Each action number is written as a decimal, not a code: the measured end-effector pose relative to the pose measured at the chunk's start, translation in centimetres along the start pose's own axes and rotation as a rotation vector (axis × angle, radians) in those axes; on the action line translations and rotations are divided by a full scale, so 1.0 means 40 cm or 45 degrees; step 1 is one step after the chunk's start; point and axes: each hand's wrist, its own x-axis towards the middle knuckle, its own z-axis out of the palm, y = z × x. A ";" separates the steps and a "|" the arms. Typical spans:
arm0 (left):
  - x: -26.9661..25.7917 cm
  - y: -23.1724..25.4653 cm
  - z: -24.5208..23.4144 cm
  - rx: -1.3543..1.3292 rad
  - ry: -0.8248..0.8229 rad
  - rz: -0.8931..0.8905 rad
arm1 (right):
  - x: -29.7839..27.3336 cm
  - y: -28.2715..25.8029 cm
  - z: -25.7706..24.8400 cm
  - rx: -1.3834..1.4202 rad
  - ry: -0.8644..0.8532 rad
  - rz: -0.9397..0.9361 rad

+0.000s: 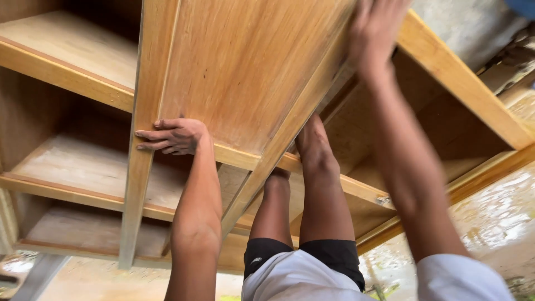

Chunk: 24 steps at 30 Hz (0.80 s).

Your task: The person sands the underside and edges of a wooden cabinet using a sanding block. They move around the structure to reach different sections, smoothing the wood surfaces by hand.

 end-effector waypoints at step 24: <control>-0.241 -0.581 -0.268 -0.211 -1.064 0.946 | 0.002 -0.241 -0.908 1.717 -0.084 -1.143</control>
